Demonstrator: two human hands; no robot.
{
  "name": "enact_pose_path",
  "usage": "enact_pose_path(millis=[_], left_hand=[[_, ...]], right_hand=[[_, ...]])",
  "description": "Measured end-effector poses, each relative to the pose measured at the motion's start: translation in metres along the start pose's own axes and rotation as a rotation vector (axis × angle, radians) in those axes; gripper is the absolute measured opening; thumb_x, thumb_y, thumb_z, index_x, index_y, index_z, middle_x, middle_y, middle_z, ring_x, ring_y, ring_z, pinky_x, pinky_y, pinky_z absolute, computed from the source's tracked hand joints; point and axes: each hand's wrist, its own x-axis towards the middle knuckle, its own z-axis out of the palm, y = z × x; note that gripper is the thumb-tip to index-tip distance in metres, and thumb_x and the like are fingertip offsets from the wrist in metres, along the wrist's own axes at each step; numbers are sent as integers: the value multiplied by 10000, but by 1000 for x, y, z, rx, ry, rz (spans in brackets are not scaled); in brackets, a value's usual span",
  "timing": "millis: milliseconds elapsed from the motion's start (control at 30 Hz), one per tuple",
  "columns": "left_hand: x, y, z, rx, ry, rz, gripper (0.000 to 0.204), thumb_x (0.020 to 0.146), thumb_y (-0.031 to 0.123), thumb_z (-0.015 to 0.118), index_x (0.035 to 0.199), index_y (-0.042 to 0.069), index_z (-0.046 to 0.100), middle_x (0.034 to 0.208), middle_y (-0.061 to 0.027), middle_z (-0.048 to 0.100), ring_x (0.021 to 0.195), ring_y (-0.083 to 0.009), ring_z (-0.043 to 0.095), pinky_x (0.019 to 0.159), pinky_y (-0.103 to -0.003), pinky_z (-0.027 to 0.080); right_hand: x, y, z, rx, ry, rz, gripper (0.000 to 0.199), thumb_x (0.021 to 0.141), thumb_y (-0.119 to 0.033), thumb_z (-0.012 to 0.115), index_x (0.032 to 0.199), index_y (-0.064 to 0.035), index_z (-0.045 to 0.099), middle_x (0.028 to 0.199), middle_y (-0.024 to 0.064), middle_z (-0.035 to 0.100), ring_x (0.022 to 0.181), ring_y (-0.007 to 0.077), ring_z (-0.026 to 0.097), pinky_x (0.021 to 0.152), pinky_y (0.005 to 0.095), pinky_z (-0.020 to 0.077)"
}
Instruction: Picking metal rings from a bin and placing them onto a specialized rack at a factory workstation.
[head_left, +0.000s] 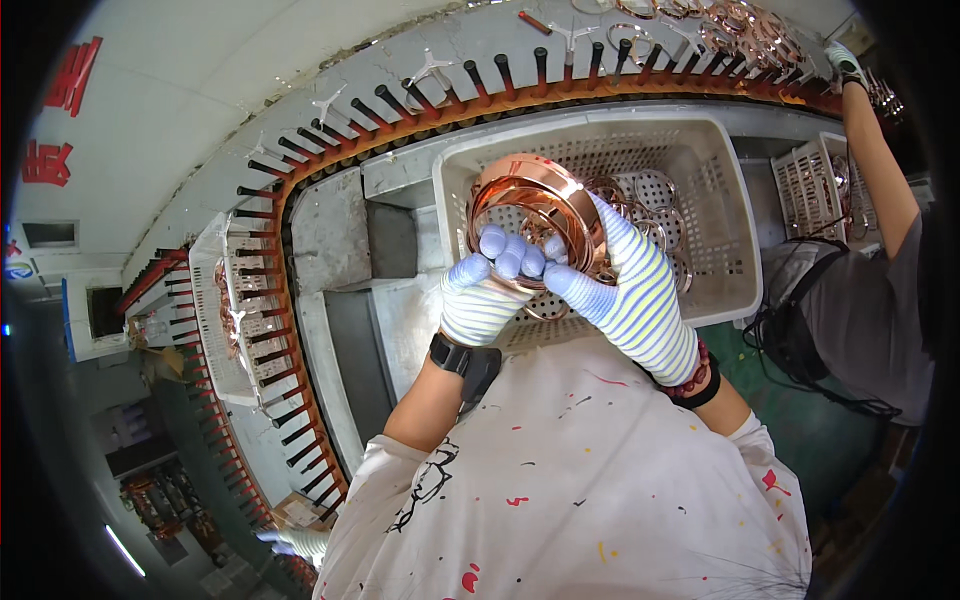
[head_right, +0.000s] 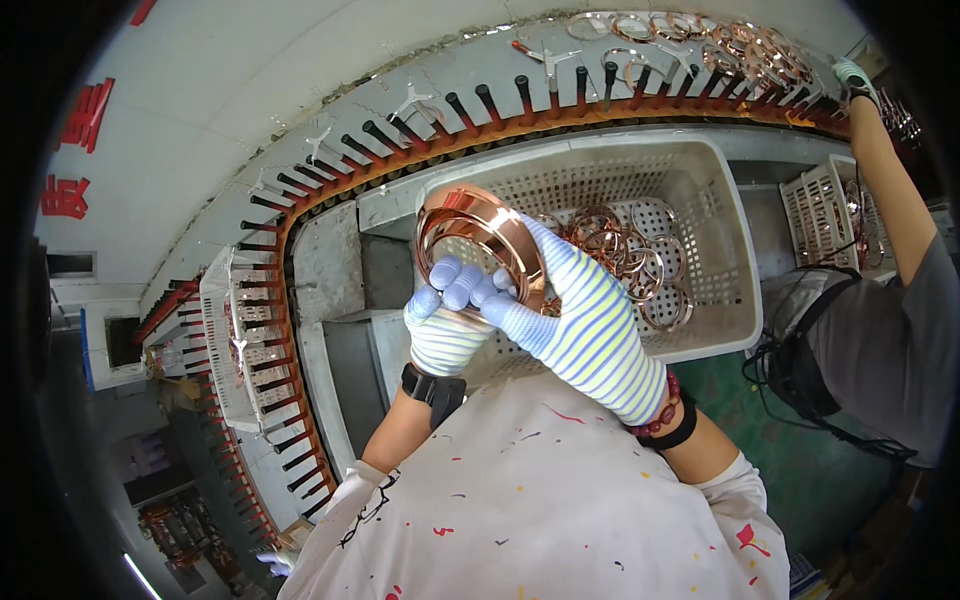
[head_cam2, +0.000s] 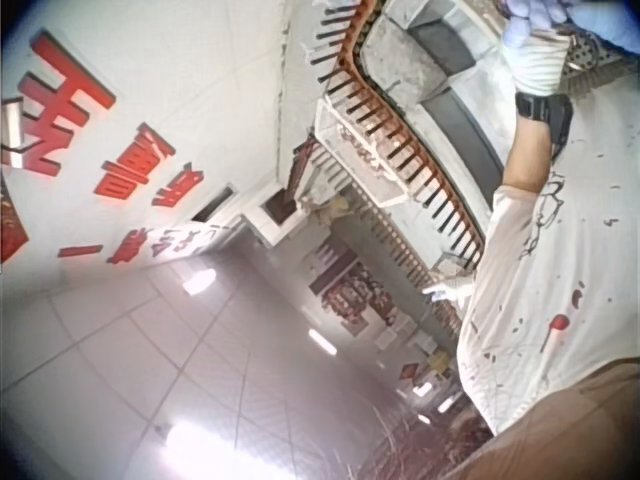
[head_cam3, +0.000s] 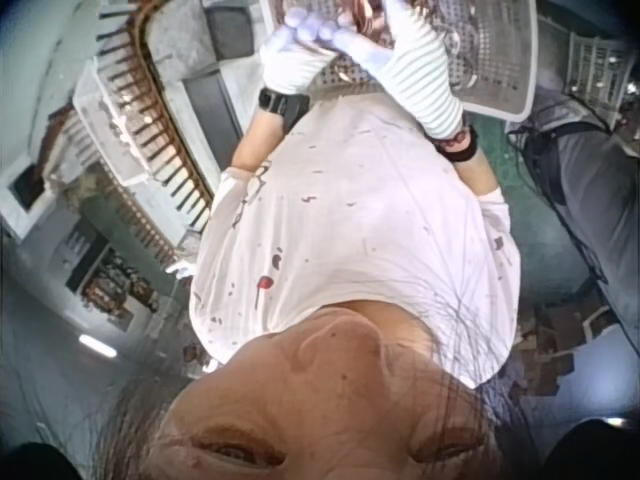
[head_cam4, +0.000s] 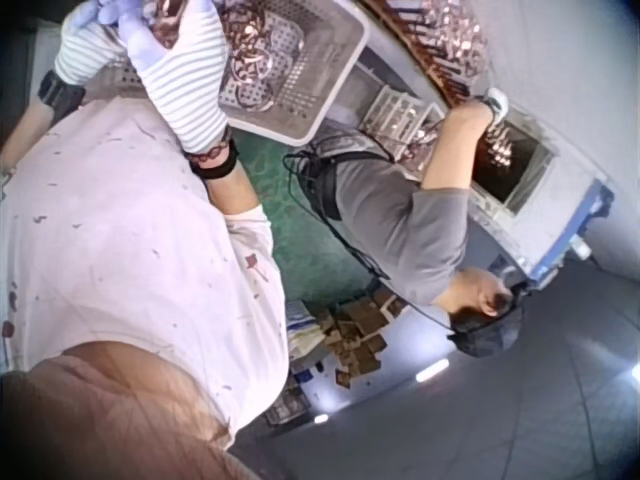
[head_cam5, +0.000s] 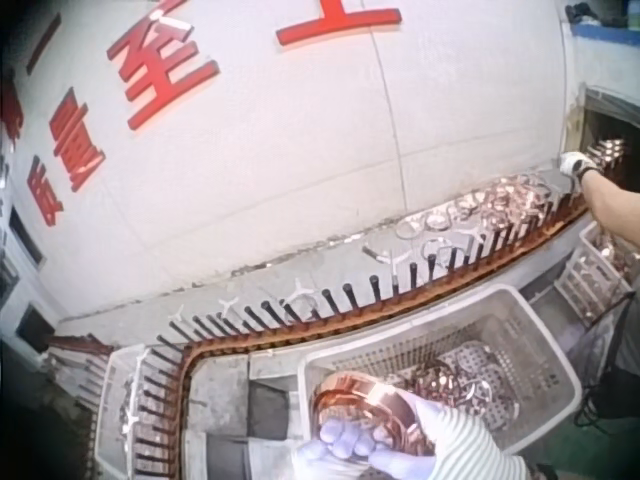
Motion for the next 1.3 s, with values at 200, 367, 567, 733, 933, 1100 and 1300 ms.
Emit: enact_pose_path(millis=[200,367,567,733,933,1100,1300], left_hand=[[9,-3,-5,-73,-69,11,186,843,213,784,903,183,610,767,43,581,826,-160,591,1029,-398,472],[18,-9,-6,-84,-55,12,224,888,260,804,922,182,598,776,53,561,800,-120,566,875,-333,510],[10,-11,-5,-116,102,55,277,909,294,813,930,187,558,810,95,494,774,-62,510,800,-251,494],[2,-17,-38,-277,80,-3,275,930,402,748,992,176,607,889,17,605,931,-171,607,1015,-417,500],[14,-30,-13,-24,380,49,379,930,462,734,1088,143,606,949,-16,637,1000,-210,641,1031,-447,515],[26,-27,-34,1,343,73,386,949,468,710,1071,121,592,914,-27,616,988,-225,637,1009,-453,521],[15,8,-18,308,489,141,222,1020,341,652,1012,120,628,911,-8,663,871,-154,649,899,-375,546]], right_hand=[[0,7,3,-210,8,-66,779,805,-339,864,1415,28,551,1061,176,729,925,255,737,848,361,581],[9,-11,-3,-280,9,39,778,823,-359,846,1407,57,545,913,134,748,803,218,747,759,347,589],[12,1,2,-204,-27,57,724,904,-377,773,1420,66,525,895,139,768,848,225,760,775,329,587],[14,11,3,-330,-46,47,805,901,-485,752,1460,37,501,984,199,751,866,297,754,786,368,588],[24,12,6,-433,-65,156,724,910,-486,744,1399,14,557,1048,173,754,899,281,755,801,358,586],[34,6,-5,-522,-86,182,618,928,-436,755,1350,-11,604,1100,140,763,929,250,759,822,344,583],[54,49,-62,-354,-17,112,546,1027,-348,621,1448,-13,529,1156,123,732,935,208,716,844,348,572]])
